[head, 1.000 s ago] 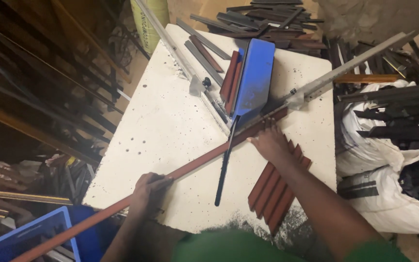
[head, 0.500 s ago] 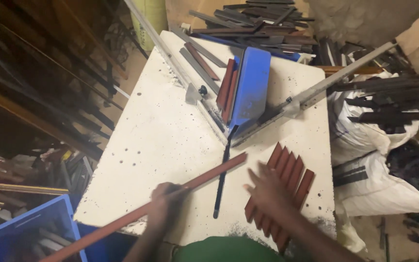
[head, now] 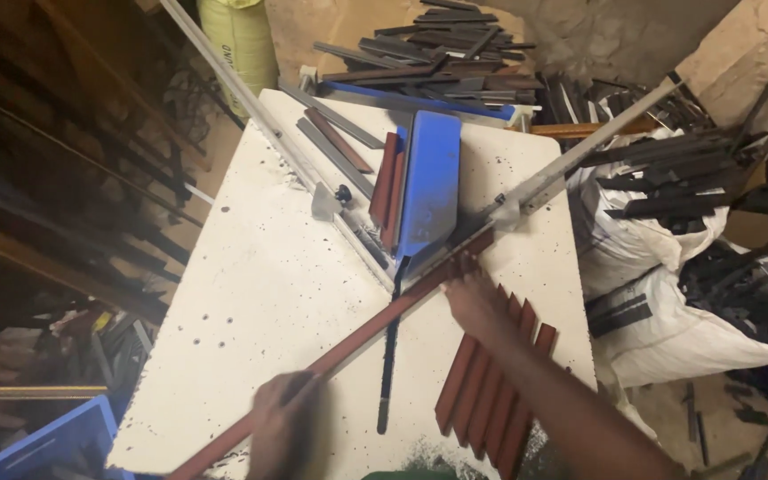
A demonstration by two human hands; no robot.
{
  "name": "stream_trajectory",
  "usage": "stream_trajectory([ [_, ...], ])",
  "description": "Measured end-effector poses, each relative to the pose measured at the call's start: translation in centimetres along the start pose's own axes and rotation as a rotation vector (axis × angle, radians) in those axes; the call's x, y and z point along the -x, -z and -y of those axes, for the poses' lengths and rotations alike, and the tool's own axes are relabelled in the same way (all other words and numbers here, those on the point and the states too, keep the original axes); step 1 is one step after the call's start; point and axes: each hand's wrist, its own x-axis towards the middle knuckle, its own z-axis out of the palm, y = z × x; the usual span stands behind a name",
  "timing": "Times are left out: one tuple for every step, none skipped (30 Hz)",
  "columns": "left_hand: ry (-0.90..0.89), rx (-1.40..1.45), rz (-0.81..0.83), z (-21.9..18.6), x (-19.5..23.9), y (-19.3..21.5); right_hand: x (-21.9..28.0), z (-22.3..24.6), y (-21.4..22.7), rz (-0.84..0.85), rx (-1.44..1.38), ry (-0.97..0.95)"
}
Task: Cutting long strips of frame molding into smaller mitered pieces using a foot-operated saw.
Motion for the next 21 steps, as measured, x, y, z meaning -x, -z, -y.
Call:
stream_trajectory([
  [0.013, -0.056, -0.001, 0.9, 0.8, 0.8, -0.5, -0.9, -0.5, -0.036, -0.048, 0.068],
  [0.028, -0.110, -0.002, 1.8, 1.5, 1.4, -1.0, -1.9, -1.0, -0.072, -0.095, 0.136],
  [0.028, -0.108, 0.002, 3.0, 1.7, 1.5, -1.2, -2.0, -0.5, -0.069, -0.096, 0.133],
  [0.010, -0.152, 0.054, 4.2, 2.1, 1.6, -1.4, -2.0, -0.1, -0.026, -0.118, 0.116],
  [-0.007, -0.195, 0.105, 5.4, 2.6, 1.7, -1.5, -2.0, 0.3, 0.017, -0.140, 0.098],
  [0.004, -0.197, 0.108, 4.5, 1.2, 2.4, -1.7, -1.6, 1.6, 0.025, -0.143, 0.107],
  [0.041, -0.187, 0.127, 3.6, -0.1, 3.0, -2.0, -1.2, 2.9, 0.034, -0.144, 0.070],
  [0.082, -0.182, 0.149, 2.8, -1.3, 3.9, -2.2, -0.5, 4.0, 0.046, -0.150, 0.036],
  [0.096, -0.189, 0.153, 2.8, -1.6, 3.8, -2.8, -0.9, 2.8, 0.056, -0.157, 0.048],
  [0.091, -0.145, 0.123, 2.9, -2.2, 3.6, -3.6, -1.4, 1.6, -0.041, -0.152, 0.059],
  [0.086, -0.102, 0.093, 3.1, -2.8, 3.4, -4.5, -1.8, 0.5, -0.138, -0.149, 0.068],
  [0.096, -0.109, 0.092, 3.5, -3.3, 2.9, -5.1, -1.8, 0.7, -0.135, -0.154, 0.078],
  [0.107, -0.110, 0.078, 3.9, -3.8, 2.5, -5.8, -1.8, 0.9, -0.128, -0.154, 0.058],
  [0.116, -0.111, 0.063, 4.3, -4.4, 2.0, -6.5, -2.0, 1.2, -0.122, -0.154, 0.035],
  [0.123, -0.117, 0.062, 4.8, -5.0, 1.7, -7.3, -2.5, 0.3, -0.120, -0.159, 0.044],
  [0.131, -0.090, 0.100, 5.4, -5.7, 1.3, -8.0, -3.0, -0.6, -0.173, -0.133, 0.053],
  [0.140, -0.063, 0.139, 5.9, -6.4, 1.0, -8.8, -3.5, -1.5, -0.225, -0.107, 0.062],
  [0.144, -0.067, 0.137, 7.2, -6.6, 0.2, -9.5, -3.5, -0.8, -0.226, -0.111, 0.067],
  [0.156, 0.007, 0.149, 8.5, -6.8, -0.5, -10.1, -3.6, -0.2, -0.169, -0.079, 0.065],
  [0.167, 0.083, 0.161, 9.8, -7.1, -1.3, -10.7, -3.6, 0.5, -0.114, -0.046, 0.061],
  [0.169, 0.078, 0.159, 10.1, -7.4, -1.5, -11.4, -3.5, 0.9, -0.115, -0.049, 0.064],
])
